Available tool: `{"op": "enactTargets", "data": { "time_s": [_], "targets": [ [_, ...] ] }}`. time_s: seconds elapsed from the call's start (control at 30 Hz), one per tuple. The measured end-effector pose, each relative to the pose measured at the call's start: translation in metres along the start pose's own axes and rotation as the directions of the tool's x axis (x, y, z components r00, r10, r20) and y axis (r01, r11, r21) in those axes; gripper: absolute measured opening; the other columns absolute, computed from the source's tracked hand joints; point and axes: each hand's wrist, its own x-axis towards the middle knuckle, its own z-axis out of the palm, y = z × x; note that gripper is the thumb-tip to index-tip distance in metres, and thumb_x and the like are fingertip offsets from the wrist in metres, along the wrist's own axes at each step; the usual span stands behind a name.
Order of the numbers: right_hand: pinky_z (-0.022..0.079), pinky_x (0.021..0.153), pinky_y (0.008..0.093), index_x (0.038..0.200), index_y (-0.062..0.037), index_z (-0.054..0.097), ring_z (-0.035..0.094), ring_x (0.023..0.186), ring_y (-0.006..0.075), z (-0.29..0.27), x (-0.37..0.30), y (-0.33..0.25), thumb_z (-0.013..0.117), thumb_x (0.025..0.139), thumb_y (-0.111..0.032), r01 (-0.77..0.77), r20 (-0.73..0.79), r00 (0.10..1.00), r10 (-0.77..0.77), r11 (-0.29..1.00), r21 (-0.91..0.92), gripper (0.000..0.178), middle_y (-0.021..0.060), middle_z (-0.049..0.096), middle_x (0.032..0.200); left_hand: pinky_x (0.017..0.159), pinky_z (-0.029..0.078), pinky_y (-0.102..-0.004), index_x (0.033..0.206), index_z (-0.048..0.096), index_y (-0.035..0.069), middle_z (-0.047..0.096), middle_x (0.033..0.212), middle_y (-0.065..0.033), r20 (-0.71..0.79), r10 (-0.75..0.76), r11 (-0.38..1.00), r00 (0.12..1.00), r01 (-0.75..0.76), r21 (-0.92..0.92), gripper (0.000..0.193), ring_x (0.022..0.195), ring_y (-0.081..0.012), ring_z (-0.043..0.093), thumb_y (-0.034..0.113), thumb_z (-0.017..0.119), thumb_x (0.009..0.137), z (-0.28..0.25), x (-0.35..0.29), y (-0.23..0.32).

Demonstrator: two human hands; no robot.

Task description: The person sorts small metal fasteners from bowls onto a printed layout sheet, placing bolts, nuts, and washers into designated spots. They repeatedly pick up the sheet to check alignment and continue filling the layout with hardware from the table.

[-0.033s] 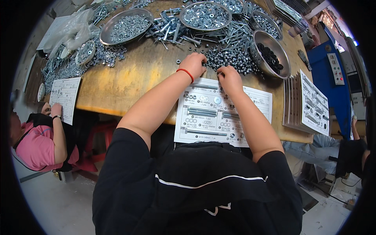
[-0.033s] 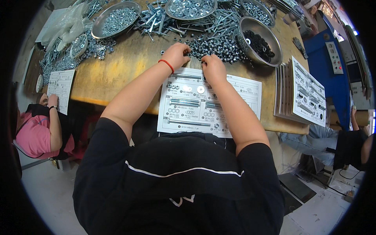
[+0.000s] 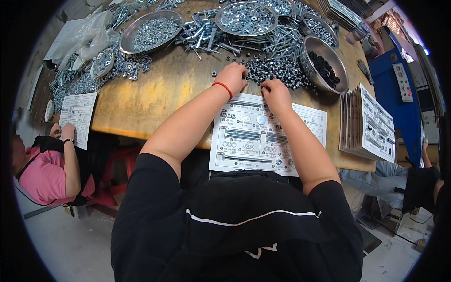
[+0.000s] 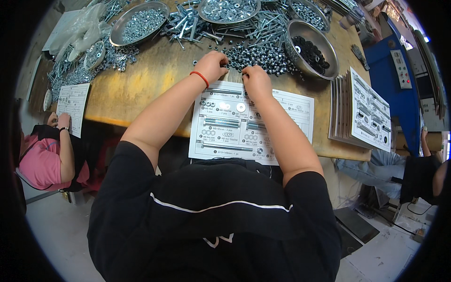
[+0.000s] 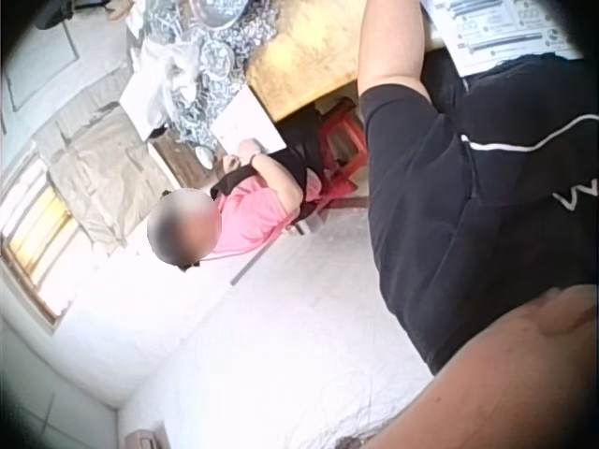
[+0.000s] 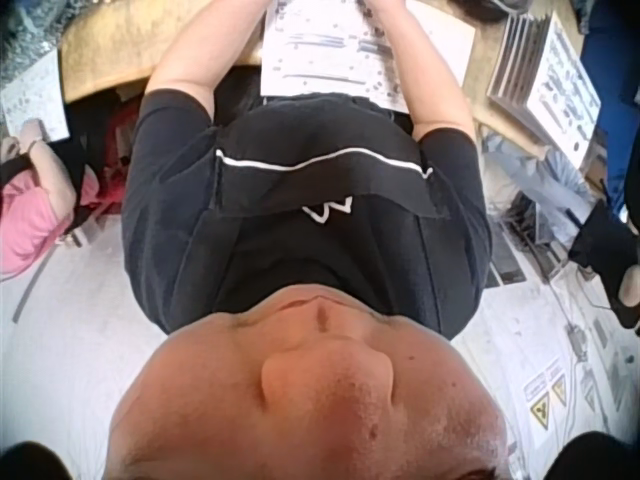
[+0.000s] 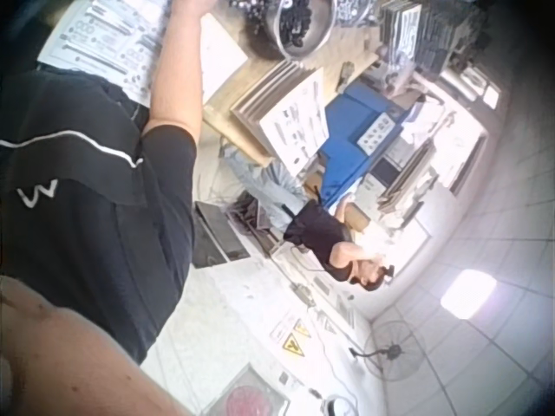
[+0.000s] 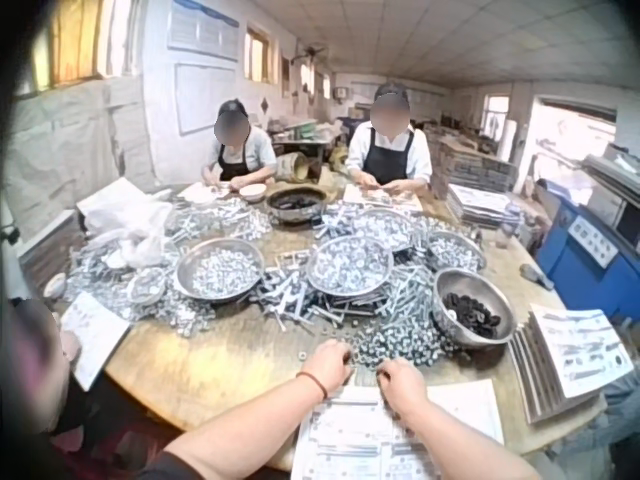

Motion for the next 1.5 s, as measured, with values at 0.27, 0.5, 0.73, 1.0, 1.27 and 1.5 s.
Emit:
{"op": "enactTargets", "data": {
  "time_s": [0.27,0.5,0.73,1.0,1.27,1.5],
  "targets": [
    [0.05,0.082,0.0405,0.091,-0.005,0.071,0.062,0.093,0.0319,-0.006,-0.005,0.009,0.068,0.08,-0.014,-0.091,0.032,0.995,0.092,0.995,-0.034,0.014,0.0142,0.066,0.096,0.087,0.05,-0.0385,0.094,0.07,0.007,0.065,0.101,-0.0117,0.012,0.033,0.999,0.999,-0.033,-0.002,0.021,0.099,-0.0302,0.062,0.018,0.075,0.077,0.0,-0.004,0.005],
    [0.05,0.084,0.0414,0.093,-0.0057,0.071,0.062,0.095,0.0327,0.003,0.005,0.002,0.068,0.079,-0.013,-0.108,0.055,0.992,0.11,0.993,-0.038,0.016,0.0145,0.064,0.098,0.087,0.05,-0.04,0.094,0.072,0.009,0.066,0.101,-0.0111,0.059,0.049,0.998,0.997,-0.052,0.039,0.017,0.099,-0.0309,0.062,0.017,0.073,0.079,0.004,-0.007,0.017],
    [0.05,0.084,0.0425,0.097,-0.0075,0.07,0.061,0.096,0.0337,0.016,0.003,-0.01,0.069,0.077,-0.008,-0.126,-0.081,0.989,0.125,0.992,-0.012,0.02,0.0136,0.064,0.098,0.086,0.051,-0.0397,0.094,0.072,0.008,0.066,0.098,-0.0123,0.054,0.086,0.995,0.995,-0.088,0.043,0.017,0.096,-0.0325,0.062,0.016,0.072,0.079,0.012,-0.002,0.011],
    [0.051,0.084,0.0418,0.09,-0.0074,0.073,0.063,0.093,0.0336,0.019,0.01,-0.012,0.068,0.077,-0.006,-0.036,0.015,0.999,0.036,0.998,0.053,0.014,0.0143,0.066,0.095,0.083,0.051,-0.0407,0.094,0.072,0.007,0.066,0.098,-0.0147,-0.14,0.022,0.991,0.99,-0.04,-0.125,0.016,0.094,-0.0328,0.063,0.015,0.07,0.081,-0.033,-0.039,0.009],
    [0.053,0.083,0.0427,0.095,-0.0072,0.074,0.066,0.091,0.0345,0.016,0.019,-0.007,0.068,0.08,-0.012,-0.012,0.11,0.994,0.016,0.999,-0.035,0.017,0.0165,0.069,0.095,0.075,0.052,-0.0375,0.09,0.068,0.003,0.065,0.089,-0.0125,0.056,0.199,0.977,0.978,-0.194,-0.094,0.016,0.083,-0.0311,0.062,0.006,0.073,0.075,-0.048,-0.186,0.042],
    [0.052,0.082,0.0389,0.1,-0.0063,0.073,0.066,0.09,0.0299,-0.001,-0.002,-0.011,0.069,0.081,-0.013,0.035,0.048,0.998,-0.04,0.994,0.105,0.02,0.0135,0.068,0.096,0.077,0.051,-0.039,0.092,0.068,0.004,0.063,0.091,-0.0103,0.006,0.205,0.979,0.979,-0.205,-0.022,0.017,0.087,-0.031,0.061,0.002,0.07,0.075,-0.019,-0.205,0.047]
  ]
}}
